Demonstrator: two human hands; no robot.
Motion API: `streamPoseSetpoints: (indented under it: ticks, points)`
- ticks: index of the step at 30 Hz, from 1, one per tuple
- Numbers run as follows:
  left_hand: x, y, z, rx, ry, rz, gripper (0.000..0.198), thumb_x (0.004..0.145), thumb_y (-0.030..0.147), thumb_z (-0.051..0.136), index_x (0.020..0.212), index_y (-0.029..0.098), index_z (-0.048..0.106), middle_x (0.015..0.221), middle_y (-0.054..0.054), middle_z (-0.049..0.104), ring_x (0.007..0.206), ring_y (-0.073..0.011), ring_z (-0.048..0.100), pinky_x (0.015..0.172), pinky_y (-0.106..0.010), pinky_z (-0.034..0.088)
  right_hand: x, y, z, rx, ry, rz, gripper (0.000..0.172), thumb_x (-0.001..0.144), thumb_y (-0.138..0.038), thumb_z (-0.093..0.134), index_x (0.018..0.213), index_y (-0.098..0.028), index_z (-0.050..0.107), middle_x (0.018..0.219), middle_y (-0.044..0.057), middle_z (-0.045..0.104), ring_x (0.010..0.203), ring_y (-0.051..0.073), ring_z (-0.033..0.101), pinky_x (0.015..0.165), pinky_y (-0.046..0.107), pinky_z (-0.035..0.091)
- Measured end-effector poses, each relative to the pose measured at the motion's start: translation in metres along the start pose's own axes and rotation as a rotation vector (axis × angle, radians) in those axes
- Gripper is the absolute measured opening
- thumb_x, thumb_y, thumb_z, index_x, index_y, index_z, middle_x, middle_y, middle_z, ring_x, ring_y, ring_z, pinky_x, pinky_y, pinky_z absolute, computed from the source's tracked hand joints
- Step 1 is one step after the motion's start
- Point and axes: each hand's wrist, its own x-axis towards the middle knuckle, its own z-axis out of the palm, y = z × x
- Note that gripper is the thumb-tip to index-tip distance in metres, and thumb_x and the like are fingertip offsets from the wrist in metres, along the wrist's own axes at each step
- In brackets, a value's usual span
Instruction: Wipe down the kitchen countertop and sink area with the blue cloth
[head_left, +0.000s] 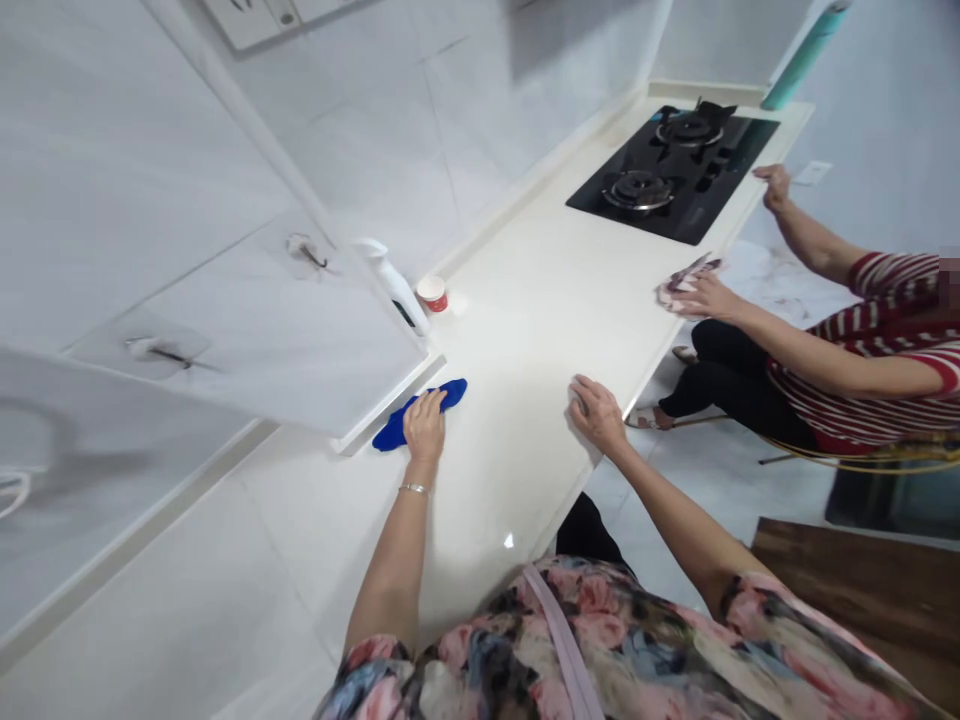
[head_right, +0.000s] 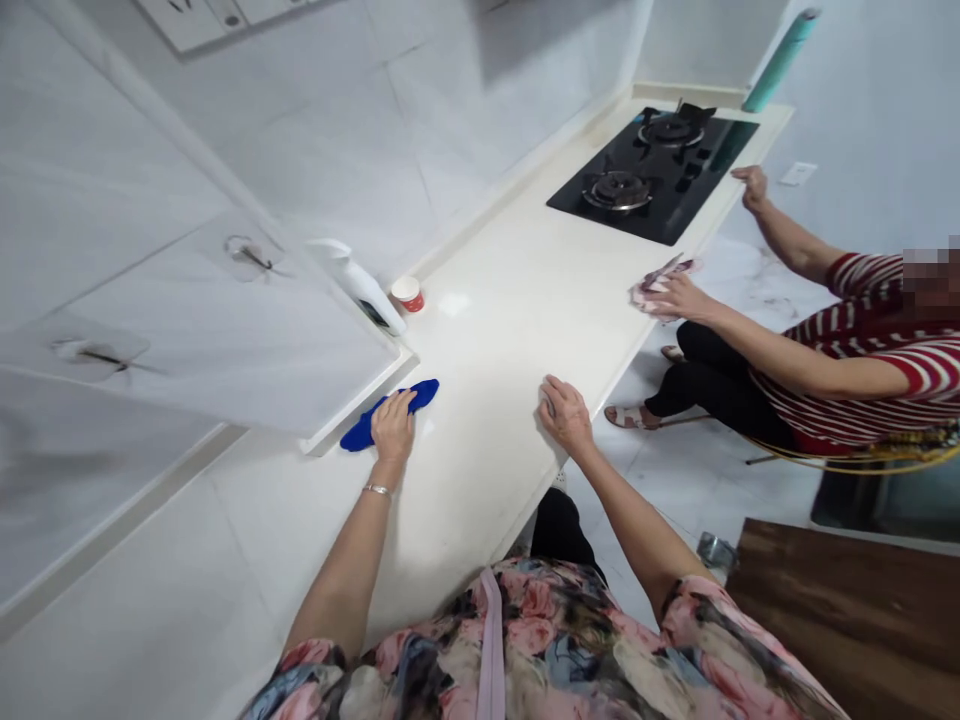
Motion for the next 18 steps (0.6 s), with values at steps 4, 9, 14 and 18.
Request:
streamPoseSetpoints:
  ticks: [4,9,14,18]
  points:
    - [-0.022,0.038,0.019,-0.050,0.035,-0.073,0.045,0.102,0.022,0.038,0.136,0.014,0.067,0.126,-0.022,0.075,0.126,-0.0316,0.067,0.113,-0.056,0.046,0.001,0.002,0.001,0.007,-0.012,0.001,0.038,0.098,-0.025,0.051,0.131,-0.020,0.068,0.149,0.012,0.064,0.133,0.029,0.059,0.121,0.052,0.045]
    - [-0.037,0.113,0.038,-0.153,-0.146,0.162,0.045,0.096,0.022,0.050,0.138,0.020,0.066,0.133,-0.015,0.074,0.125,-0.0268,0.069,0.110,-0.049,0.054,0.000,0.005,0.007,0.002,0.038,0.007,0.036,0.096,-0.026,0.052,0.128,-0.019,0.069,0.148,0.013,0.065,0.132,0.030,0.060,0.121,0.053,0.046]
    - [-0.064,0.159,0.020,-0.219,-0.308,0.527,0.060,0.097,0.024,0.053,0.157,0.019,0.049,0.161,-0.015,0.054,0.155,-0.0258,0.044,0.130,-0.052,0.037,0.001,0.007,0.013,0.025,0.066,-0.010,0.036,0.095,-0.025,0.052,0.126,-0.021,0.070,0.146,0.012,0.066,0.130,0.029,0.062,0.119,0.054,0.047]
    - [-0.098,0.116,-0.021,-0.186,-0.215,0.480,0.056,0.102,0.022,0.043,0.159,0.023,0.047,0.164,-0.014,0.050,0.159,-0.0252,0.038,0.129,-0.055,0.039,0.002,0.007,0.016,0.026,0.093,-0.031,0.035,0.096,-0.026,0.050,0.125,-0.020,0.069,0.145,0.013,0.067,0.128,0.029,0.062,0.119,0.055,0.047]
